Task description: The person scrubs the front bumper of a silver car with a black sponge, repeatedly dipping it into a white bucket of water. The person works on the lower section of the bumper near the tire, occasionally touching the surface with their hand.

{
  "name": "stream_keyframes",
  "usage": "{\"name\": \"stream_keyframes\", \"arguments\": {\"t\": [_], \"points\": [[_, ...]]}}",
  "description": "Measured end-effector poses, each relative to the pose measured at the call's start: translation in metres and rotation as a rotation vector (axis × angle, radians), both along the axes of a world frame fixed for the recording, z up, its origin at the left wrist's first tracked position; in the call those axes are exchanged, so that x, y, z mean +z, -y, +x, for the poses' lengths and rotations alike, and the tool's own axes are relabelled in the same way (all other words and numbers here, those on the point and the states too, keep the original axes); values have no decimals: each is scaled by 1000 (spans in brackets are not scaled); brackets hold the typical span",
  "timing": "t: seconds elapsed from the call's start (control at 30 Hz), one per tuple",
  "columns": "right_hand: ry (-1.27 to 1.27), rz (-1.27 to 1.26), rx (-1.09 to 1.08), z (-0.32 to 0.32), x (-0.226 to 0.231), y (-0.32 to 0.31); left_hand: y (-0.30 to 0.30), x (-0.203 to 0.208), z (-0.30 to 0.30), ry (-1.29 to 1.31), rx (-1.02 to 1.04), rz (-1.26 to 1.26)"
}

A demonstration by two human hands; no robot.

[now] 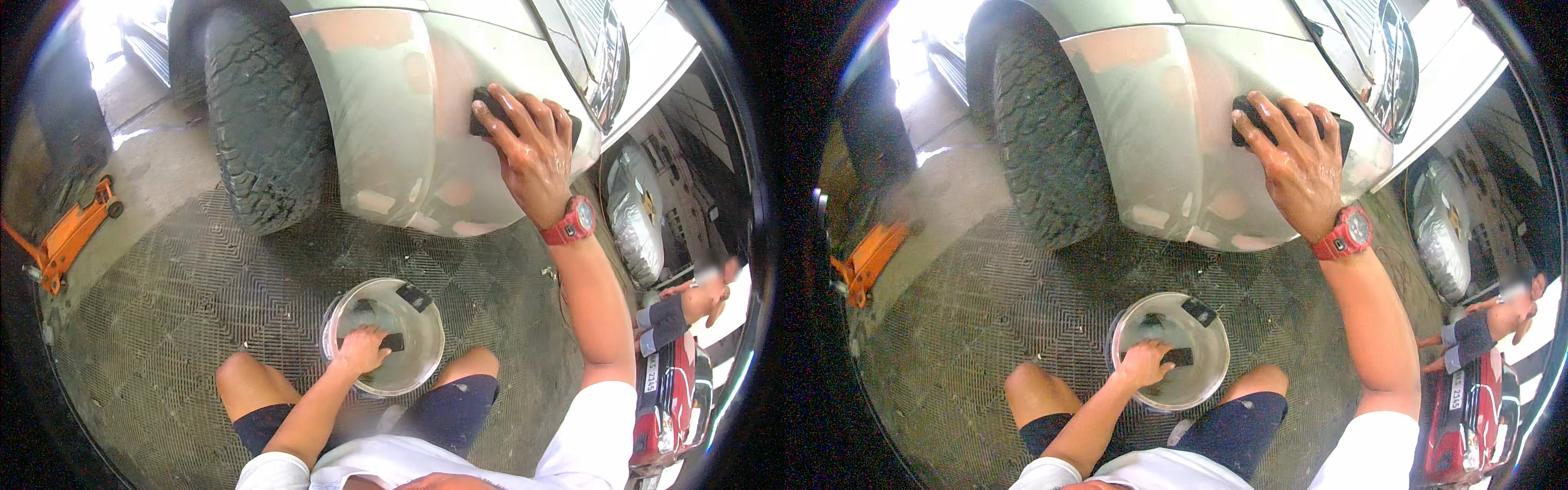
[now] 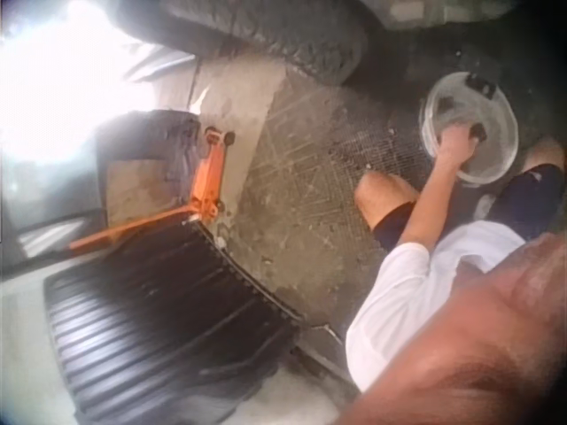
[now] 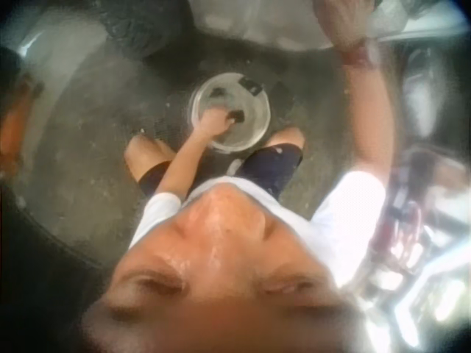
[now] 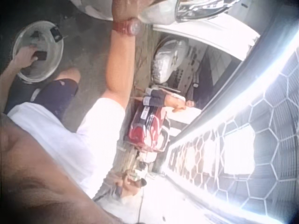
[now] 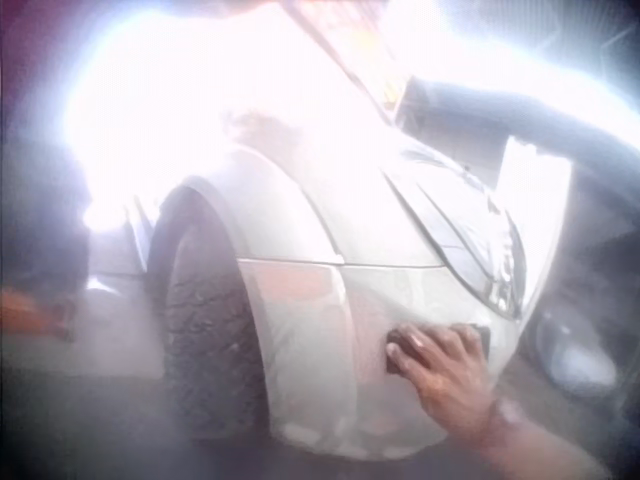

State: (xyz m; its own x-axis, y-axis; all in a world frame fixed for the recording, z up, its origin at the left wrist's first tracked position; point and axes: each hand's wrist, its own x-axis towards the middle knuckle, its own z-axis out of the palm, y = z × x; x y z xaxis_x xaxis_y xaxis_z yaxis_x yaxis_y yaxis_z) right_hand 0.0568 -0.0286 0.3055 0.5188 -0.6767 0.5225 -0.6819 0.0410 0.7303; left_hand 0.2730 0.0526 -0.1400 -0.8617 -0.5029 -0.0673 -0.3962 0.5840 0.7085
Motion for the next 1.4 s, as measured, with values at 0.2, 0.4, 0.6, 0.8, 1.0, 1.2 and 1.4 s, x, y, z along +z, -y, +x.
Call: {"name": "stream_keyframes", "arguments": {"t": [0.2, 0.4, 0.6, 0.8, 1.0, 1.2, 1.4], "points": [[34, -78, 91, 18, 22, 43, -4, -34, -11, 143, -21, 16], [391, 118, -31, 14, -70, -64, 8, -25, -1, -115, 94, 141], [2323, 212, 75, -3, -293, -144, -21, 81, -34, -602, 416, 564], [3241, 235, 609, 32, -383, -172, -27, 90, -16, -375, 252, 286], [3214, 85, 311, 41, -379, -183, -43, 99, -19, -297, 220, 173], [2457, 200, 10, 41, -376, -186, -41, 84, -29, -392, 316, 613], [3172, 70, 343, 13, -387, -207, -26, 92, -17, -799, 564, 1440]]}}
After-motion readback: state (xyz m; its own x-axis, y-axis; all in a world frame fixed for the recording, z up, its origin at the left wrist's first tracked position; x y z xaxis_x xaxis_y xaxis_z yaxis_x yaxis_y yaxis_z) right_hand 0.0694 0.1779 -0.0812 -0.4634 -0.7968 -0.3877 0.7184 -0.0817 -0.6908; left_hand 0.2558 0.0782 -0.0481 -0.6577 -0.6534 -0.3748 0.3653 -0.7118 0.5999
